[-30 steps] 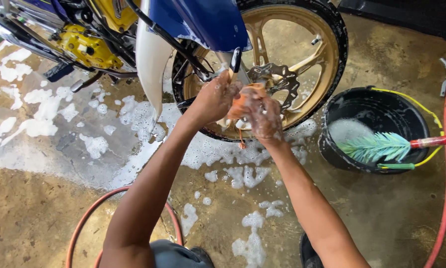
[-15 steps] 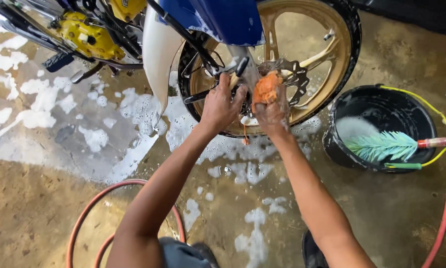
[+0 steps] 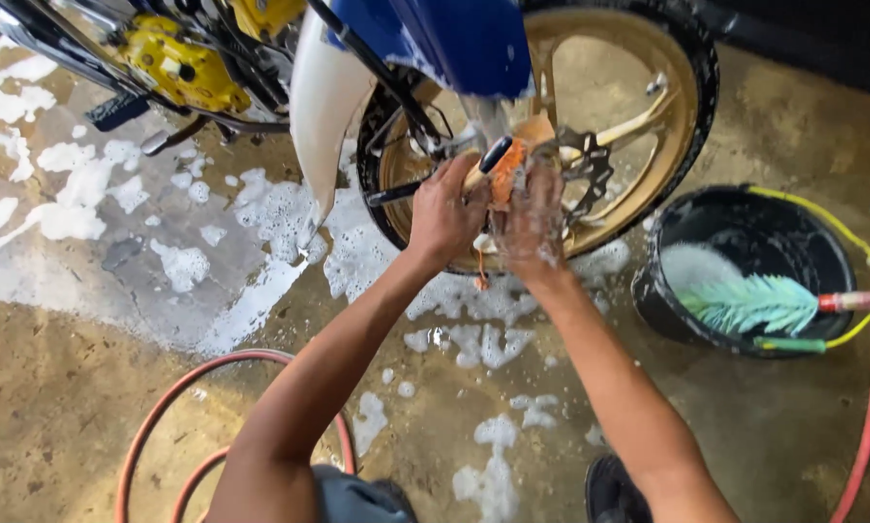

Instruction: The person scrubs the front wheel, brake disc, and caliper of a blue and yellow motorcycle using an orange sponge and a small brush. They repeatedly dip the sponge into a bucket of soapy water to clean the wheel spokes and the area around the tire.

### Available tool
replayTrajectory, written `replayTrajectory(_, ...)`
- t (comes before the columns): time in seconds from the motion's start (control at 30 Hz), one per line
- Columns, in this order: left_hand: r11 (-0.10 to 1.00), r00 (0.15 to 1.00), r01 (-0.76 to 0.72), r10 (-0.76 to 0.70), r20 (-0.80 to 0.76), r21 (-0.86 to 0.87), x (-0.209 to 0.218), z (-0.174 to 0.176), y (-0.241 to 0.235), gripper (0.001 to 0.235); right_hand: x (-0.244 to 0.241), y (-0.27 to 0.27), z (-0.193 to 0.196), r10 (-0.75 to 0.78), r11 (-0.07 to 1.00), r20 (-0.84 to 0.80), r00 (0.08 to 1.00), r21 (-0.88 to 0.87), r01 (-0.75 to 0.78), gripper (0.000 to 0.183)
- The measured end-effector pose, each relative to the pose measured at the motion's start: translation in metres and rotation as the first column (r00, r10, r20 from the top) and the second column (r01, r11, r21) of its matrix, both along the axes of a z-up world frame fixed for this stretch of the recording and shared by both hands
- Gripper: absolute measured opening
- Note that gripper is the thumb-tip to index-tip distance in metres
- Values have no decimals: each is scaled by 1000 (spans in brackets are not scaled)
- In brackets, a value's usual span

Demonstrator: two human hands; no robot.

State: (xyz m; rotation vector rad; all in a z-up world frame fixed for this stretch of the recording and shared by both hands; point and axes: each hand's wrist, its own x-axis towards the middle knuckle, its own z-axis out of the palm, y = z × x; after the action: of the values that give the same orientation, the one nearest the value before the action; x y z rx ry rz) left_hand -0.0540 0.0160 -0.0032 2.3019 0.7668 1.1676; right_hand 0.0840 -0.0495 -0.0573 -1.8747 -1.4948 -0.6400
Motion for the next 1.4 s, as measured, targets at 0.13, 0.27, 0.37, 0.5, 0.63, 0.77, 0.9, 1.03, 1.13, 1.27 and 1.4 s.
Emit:
replayTrajectory(0.13, 1000, 982, -22, 18, -188, -19, 9, -15, 21, 33, 40, 4, -3, 374, 841, 114, 920, 376, -389, 29)
replayTrajectory(0.27, 991, 986, -98, 84, -144, -94, 1, 13, 20, 15, 37, -21, 32, 327, 945, -422, 846, 148, -291, 43)
replayTrajectory(0.37, 980, 980, -198, 197, -27, -15, -1, 34, 21, 20, 60, 22, 25, 305, 937, -331, 893, 271, -220, 37)
replayTrajectory(0.5, 970, 968, -188, 210, 135, -157, 0, 43, 16, 25, 10, 46, 65, 178, 853, -416, 892, 517, 71, 31)
replayTrajectory(0.63, 989, 993, -113, 115, 15, -99, 1, 22, 31, 20, -14, 39, 45, 296, 822, -44, 954, 521, -231, 20)
replayTrajectory(0.77, 996, 996, -86, 85, -36, -21, -12, 29, 28, 17, -9, 12, 7, 195, 904, 176, 965, 350, -247, 13)
replayTrajectory(0.9, 987, 994, -101, 95, -50, -127, -27, 30, 31, 13, -10, 2, -25, 138, 935, 171, 976, 302, -185, 4)
replayTrajectory(1.03, 984, 995, -83, 72, -73, -158, -22, 8, 38, 10, -16, 26, -11, 31, 936, 139, 990, 344, -78, 9)
replayTrajectory(1.13, 987, 992, 8, -28, -122, -160, -15, -22, 33, 15, -20, 17, -19, -44, 956, 215, 976, 294, -22, 6)
replayTrajectory(1.27, 976, 964, 109, -150, -219, -188, -13, -29, 11, 28, -31, -25, -19, 56, 998, 41, 998, -2, -56, 10)
replayTrajectory(1.4, 988, 964, 155, -151, -217, 0, -22, -20, 8, 44, -12, -12, -15, 163, 982, 98, 982, 82, -171, 9)
